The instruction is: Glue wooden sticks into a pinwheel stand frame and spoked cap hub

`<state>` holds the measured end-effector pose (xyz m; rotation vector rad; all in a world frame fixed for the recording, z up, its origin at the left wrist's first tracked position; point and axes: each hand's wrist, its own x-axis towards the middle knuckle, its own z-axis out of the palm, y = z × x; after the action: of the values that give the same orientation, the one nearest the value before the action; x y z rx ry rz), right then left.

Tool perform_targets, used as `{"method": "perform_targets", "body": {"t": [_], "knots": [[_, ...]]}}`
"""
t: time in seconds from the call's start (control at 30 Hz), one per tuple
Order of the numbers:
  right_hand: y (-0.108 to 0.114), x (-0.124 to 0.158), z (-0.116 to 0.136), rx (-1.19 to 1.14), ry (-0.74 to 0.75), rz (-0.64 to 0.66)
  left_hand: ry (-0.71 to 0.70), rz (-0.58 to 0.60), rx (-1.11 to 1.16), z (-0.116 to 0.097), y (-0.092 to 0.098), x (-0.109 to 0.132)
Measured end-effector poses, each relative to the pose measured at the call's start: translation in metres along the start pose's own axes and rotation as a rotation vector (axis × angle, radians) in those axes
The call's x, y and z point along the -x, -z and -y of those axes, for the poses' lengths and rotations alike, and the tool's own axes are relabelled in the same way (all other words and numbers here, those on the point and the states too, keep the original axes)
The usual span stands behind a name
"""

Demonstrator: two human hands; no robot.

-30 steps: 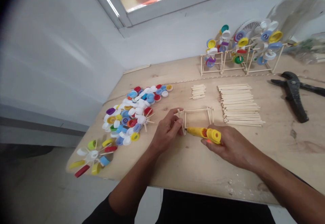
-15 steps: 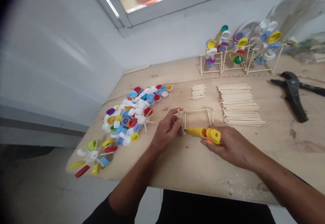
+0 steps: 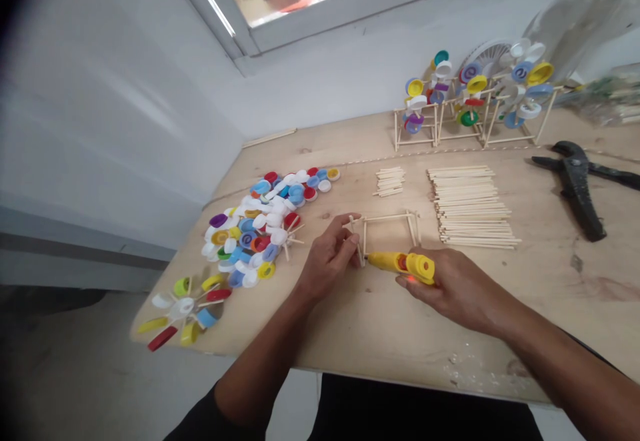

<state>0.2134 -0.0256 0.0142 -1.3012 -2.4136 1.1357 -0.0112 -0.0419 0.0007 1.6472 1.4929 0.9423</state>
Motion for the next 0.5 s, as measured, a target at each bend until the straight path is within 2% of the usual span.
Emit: {"method": "perform_targets", "body": {"t": [0.5], "knots": [[-0.0003,-0.0001,-0.0005,-0.009,0.014,-0.01,0.003,-0.003,0.011,-0.0023,-0.0002,-0.0002]]}}
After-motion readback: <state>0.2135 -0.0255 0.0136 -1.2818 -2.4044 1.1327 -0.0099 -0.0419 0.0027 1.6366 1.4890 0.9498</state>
